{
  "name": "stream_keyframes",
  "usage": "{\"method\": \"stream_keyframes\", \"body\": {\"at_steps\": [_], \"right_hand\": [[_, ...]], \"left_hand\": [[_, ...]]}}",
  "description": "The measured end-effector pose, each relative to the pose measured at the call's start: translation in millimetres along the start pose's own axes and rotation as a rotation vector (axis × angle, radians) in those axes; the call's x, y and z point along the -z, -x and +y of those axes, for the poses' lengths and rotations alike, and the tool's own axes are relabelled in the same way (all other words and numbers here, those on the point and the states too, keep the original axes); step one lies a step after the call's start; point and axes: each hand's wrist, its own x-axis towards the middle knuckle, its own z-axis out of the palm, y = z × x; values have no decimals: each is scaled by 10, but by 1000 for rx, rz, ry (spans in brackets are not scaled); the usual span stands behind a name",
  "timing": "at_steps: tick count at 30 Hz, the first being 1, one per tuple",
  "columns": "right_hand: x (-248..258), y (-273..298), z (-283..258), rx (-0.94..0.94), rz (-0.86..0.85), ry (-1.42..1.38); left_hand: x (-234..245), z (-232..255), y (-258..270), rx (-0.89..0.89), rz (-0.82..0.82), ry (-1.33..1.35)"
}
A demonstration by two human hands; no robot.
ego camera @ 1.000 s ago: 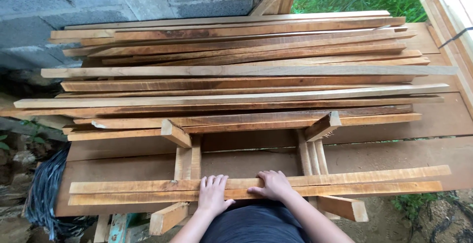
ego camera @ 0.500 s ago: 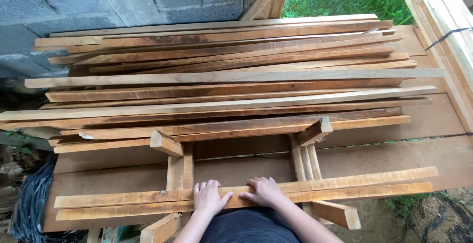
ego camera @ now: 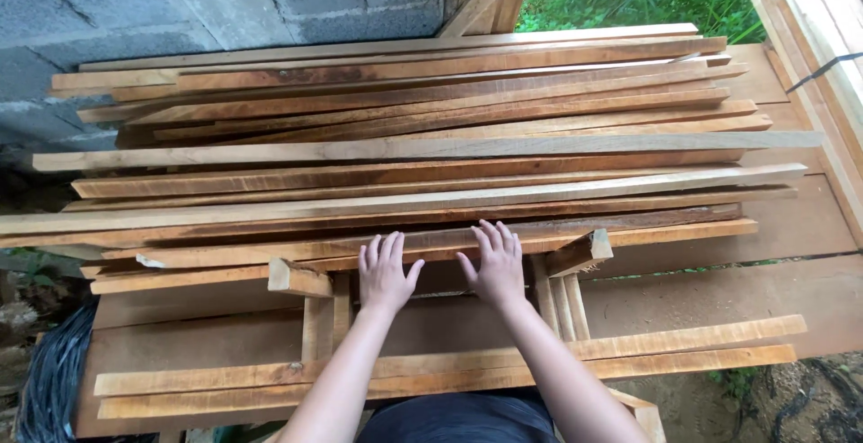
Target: The person lifts a bundle of wooden planks tied with black straps from a stack and places it onto a wooden workbench. They then proceed to pick up individual planks from the stack and arrange them on the workbench.
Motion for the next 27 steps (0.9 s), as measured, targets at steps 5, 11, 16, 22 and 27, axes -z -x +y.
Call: {"method": "stream_keyframes", "body": {"at_steps": [5,11,16,22,27], "right_hand": [[197,-209,50,-45,-489,137],[-31,-322,181,41,-553,345],[-189,-211,247,103,-361,383],[-212,-230,233,90,-336,394],[-382,-190,388,168,-338,375]], "left_hand": [[179,33,-53,11,-141,-104],[37,-136,-372,22,-193,-169],[-47,-165,-452,19,-213,-172],[72,-102,-389,-15,-172,-194],[179,-44,-290,-41,-145,-218]]}}
